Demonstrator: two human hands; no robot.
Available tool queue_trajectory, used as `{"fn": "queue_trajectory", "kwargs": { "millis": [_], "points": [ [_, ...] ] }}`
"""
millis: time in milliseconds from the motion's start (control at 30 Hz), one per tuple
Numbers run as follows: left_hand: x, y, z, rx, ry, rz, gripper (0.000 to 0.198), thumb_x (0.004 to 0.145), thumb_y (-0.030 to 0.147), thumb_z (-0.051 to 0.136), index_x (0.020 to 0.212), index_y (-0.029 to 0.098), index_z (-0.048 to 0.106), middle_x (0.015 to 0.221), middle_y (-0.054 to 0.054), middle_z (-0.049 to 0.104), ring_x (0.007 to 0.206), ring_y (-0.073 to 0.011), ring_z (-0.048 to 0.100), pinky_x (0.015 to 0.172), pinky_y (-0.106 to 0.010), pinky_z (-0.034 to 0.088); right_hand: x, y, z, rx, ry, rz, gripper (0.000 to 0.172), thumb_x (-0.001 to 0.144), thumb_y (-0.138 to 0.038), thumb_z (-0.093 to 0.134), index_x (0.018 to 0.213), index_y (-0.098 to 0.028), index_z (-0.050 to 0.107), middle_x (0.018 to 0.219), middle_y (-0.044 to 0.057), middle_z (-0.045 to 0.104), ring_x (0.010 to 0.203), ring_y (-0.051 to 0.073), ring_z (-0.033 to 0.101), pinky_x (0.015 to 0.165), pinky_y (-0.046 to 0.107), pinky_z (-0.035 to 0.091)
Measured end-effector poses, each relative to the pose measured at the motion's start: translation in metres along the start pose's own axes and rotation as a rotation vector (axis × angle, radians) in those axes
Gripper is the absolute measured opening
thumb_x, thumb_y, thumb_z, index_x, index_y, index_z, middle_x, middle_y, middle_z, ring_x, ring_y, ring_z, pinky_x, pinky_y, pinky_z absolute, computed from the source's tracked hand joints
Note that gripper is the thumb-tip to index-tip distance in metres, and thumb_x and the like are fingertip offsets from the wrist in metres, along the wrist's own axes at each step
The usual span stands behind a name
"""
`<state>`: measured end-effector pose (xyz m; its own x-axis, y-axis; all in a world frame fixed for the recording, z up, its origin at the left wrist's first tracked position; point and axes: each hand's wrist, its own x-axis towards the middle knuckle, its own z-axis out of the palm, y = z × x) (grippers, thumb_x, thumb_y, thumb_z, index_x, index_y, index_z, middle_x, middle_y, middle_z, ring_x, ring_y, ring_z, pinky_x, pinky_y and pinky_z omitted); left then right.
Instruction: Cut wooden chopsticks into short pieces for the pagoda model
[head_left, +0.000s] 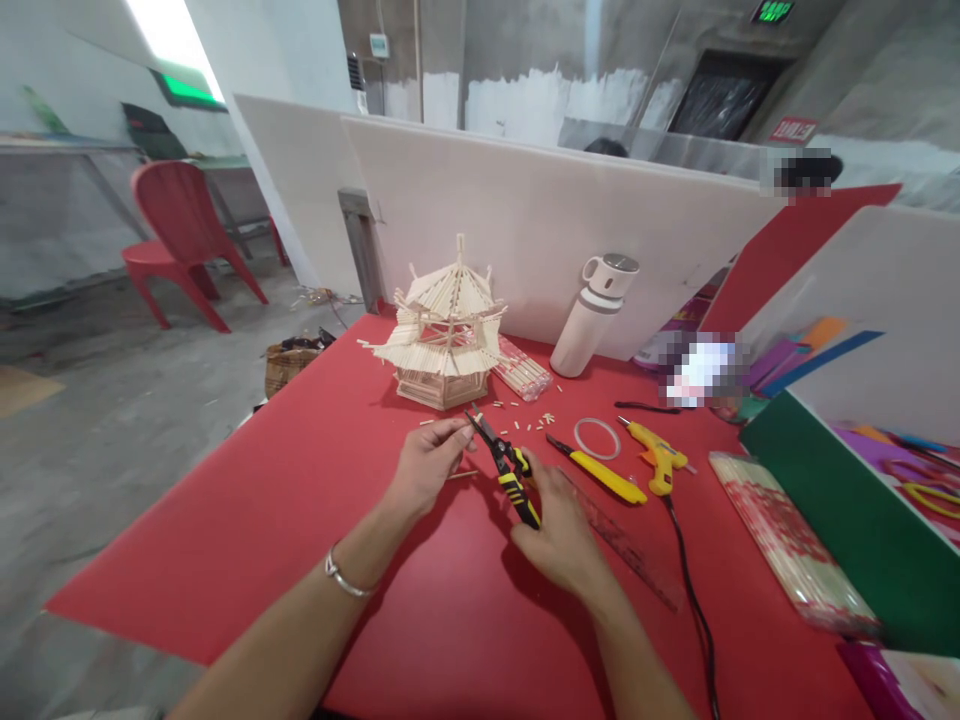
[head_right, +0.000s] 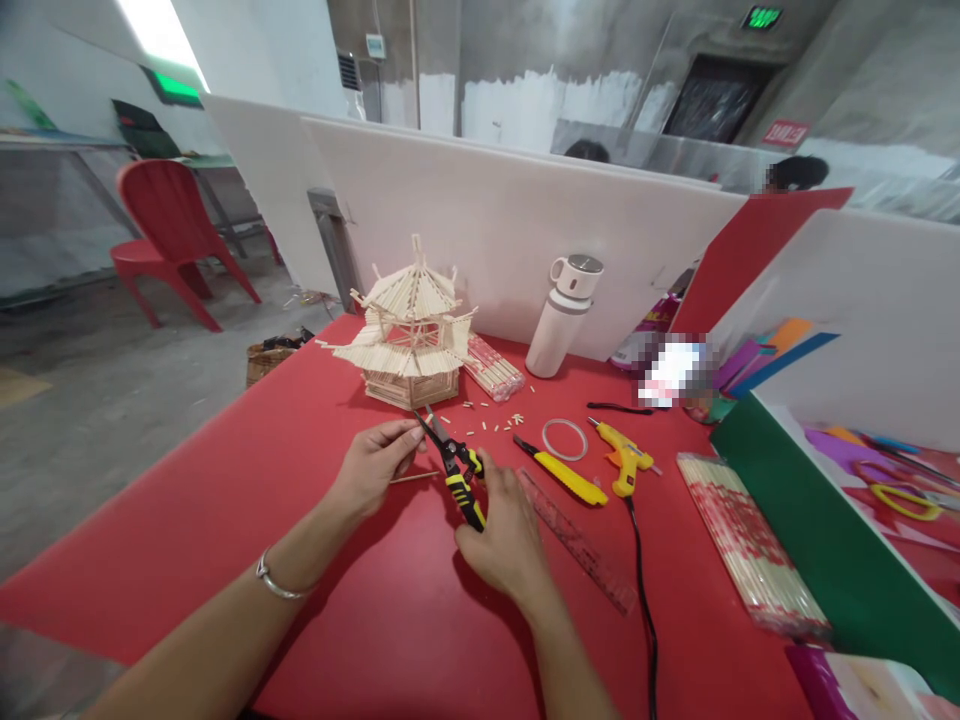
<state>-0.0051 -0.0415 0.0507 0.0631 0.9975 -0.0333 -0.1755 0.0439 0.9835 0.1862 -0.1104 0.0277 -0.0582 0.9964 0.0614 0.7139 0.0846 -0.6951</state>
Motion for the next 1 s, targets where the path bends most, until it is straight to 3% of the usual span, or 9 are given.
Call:
{"fn": "queue_trajectory", "kwargs": {
  "millis": [300, 667, 867, 1000],
  "points": [
    [-0.0020, 0.0070, -0.0038, 0.089, -0.027, 0.077, 0.033, 0.073, 0.044, 0.075, 0.065, 0.013, 0.068, 0.044, 0.007, 0.041, 0.043, -0.0048, 0.030, 0.046, -0.020, 0.021, -0.0027, -0.0053, -0.0029, -0.115, 0.013, -0.019, 0.090, 0.069, -0.019, 0.060, 0.154, -0.024, 0.032, 0.129, 0.013, 0.057, 0.125, 0.034, 0.051, 0.109, 0.055, 0.038],
    [-0.0026, 0.0047, -0.0057, 0.071, -0.072, 0.085, 0.031, 0.076, 0.043, 0.073, 0.070, 0.013, 0.070, 0.047, 0.005, 0.044, 0.043, -0.0052, 0.032, 0.046, -0.020, 0.023, -0.0023, -0.0012, -0.0013, -0.093, 0.036, -0.060, 0.090, 0.071, -0.019, 0.061, 0.155, -0.026, 0.030, 0.129, 0.012, 0.056, 0.124, 0.032, 0.052, 0.107, 0.050, 0.041],
    [-0.0045, 0.0044, -0.0065, 0.086, -0.092, 0.078, 0.033, 0.077, 0.045, 0.074, 0.071, 0.012, 0.071, 0.046, 0.006, 0.039, 0.044, -0.0045, 0.028, 0.046, -0.019, 0.020, -0.0030, -0.0009, -0.0019, -0.112, 0.059, -0.061, 0.086, 0.075, -0.024, 0.063, 0.154, -0.026, 0.032, 0.130, 0.012, 0.055, 0.126, 0.035, 0.050, 0.109, 0.055, 0.038],
    [-0.0042, 0.0027, -0.0064, 0.079, -0.093, 0.078, 0.033, 0.075, 0.044, 0.076, 0.073, 0.012, 0.072, 0.048, 0.005, 0.044, 0.043, -0.0046, 0.028, 0.045, -0.020, 0.020, -0.0029, -0.0009, -0.0025, -0.108, 0.050, -0.060, 0.088, 0.073, -0.022, 0.063, 0.155, -0.027, 0.031, 0.130, 0.012, 0.055, 0.125, 0.034, 0.050, 0.109, 0.055, 0.038]
  ]
}}
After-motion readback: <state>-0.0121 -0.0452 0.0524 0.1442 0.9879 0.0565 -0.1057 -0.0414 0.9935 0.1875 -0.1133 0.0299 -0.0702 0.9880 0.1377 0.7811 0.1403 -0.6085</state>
